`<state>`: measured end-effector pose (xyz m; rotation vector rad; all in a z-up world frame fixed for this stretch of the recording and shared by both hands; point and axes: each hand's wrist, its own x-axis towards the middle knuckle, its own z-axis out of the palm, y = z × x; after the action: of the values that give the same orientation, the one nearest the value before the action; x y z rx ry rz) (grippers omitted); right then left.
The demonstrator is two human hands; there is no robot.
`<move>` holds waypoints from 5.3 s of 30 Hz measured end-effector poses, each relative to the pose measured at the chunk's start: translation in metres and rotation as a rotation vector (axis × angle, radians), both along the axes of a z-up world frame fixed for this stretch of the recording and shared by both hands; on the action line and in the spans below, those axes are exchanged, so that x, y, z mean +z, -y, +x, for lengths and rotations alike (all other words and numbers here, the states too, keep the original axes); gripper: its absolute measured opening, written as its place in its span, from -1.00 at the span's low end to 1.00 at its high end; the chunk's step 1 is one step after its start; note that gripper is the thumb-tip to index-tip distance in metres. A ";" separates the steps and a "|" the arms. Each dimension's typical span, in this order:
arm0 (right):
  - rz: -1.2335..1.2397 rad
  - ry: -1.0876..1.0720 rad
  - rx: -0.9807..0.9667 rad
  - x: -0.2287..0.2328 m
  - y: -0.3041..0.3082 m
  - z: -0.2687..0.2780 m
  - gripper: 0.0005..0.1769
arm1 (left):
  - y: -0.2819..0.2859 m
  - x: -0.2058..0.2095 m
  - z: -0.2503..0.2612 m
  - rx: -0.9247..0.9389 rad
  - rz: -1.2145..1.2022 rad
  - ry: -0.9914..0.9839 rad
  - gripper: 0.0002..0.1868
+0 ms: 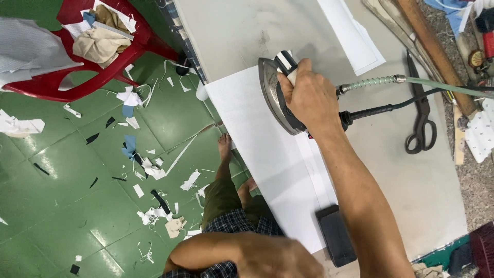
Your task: The person irons a long strip of white fabric on a work table using a steam iron. They hold the fabric flat with their left hand and move the iron back and forth to smooth the material.
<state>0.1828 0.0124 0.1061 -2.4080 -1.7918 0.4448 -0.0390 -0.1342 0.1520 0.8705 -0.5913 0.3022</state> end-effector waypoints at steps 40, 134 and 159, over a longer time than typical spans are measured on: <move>-0.045 -0.169 0.024 0.020 0.000 0.000 -0.36 | -0.041 -0.107 0.103 0.619 1.643 -0.334 -0.13; -0.081 0.024 0.008 0.030 -0.002 -0.014 -0.55 | -0.018 -0.182 0.126 0.714 1.487 -0.153 -0.45; -0.177 -0.088 -0.222 0.040 -0.005 -0.021 -0.51 | -0.031 -0.169 0.139 0.448 1.820 -0.042 -0.05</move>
<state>0.1619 0.0170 0.1458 -2.6199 -1.4847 0.6981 0.0999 -0.1036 -0.0167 2.7721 -0.5256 0.0634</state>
